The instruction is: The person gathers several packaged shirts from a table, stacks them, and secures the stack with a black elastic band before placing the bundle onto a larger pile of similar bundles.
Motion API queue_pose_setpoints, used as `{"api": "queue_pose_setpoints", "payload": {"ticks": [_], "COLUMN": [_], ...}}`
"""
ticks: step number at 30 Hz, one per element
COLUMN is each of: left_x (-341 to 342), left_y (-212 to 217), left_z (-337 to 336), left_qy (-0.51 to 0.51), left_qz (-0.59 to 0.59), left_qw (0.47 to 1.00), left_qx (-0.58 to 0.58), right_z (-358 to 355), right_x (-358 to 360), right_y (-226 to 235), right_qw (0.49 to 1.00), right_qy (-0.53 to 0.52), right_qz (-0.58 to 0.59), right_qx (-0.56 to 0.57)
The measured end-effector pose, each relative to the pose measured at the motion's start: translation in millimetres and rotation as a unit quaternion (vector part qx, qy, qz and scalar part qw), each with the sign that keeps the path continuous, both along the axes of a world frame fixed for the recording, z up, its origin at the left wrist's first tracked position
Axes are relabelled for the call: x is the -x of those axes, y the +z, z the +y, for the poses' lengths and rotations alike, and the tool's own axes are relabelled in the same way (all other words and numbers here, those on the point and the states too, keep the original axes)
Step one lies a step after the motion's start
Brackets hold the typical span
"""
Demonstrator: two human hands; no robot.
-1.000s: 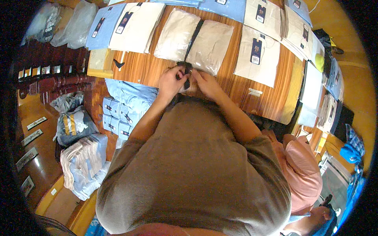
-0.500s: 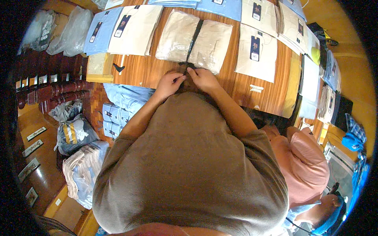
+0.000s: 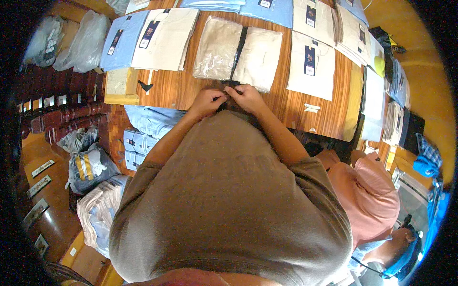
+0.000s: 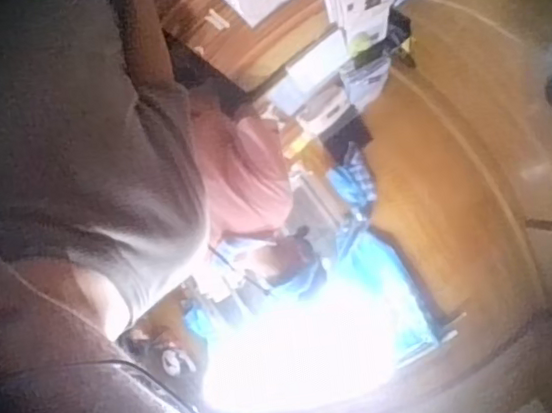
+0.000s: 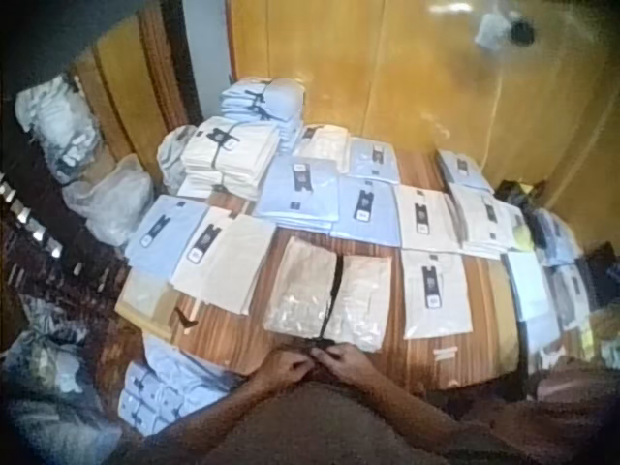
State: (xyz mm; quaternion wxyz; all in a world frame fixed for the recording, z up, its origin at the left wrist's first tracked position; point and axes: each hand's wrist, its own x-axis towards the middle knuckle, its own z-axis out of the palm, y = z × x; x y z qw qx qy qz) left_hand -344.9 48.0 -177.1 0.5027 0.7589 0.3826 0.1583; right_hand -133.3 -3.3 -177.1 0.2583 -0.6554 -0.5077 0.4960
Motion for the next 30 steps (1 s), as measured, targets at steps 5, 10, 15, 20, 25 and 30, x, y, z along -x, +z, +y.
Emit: {"api": "queue_pose_setpoints", "payload": {"ticks": [5, 10, 15, 20, 25, 30], "left_x": [-3, -9, -17, -12, 34, 124], "left_y": [10, 15, 23, 32, 51, 5], "left_z": [-11, -10, -19, -36, -162, -274], "left_qy": [0.035, 0.053, 0.109, 0.122, 0.185, 0.156], "left_qz": [0.013, 0.059, 0.039, 0.005, 0.255, 0.471], "left_qw": [0.999, 0.996, 0.992, 0.991, 0.947, 0.829], "left_qx": [-0.003, -0.048, -0.039, -0.049, 0.056, 0.257], "right_z": [3, 4, 0, -4, -40, -54], "right_x": [-6, -6, -7, -9, -40, -56], "right_y": [5, 32, 15, 21, 16, 36], "right_qw": [0.999, 0.998, 0.996, 0.988, 0.971, 0.97], "right_qy": [0.035, 0.048, 0.085, 0.078, 0.077, 0.129], "right_qz": [0.004, 0.02, 0.035, 0.135, 0.224, 0.196], "right_qx": [0.012, -0.018, 0.001, -0.002, 0.039, 0.06]}}
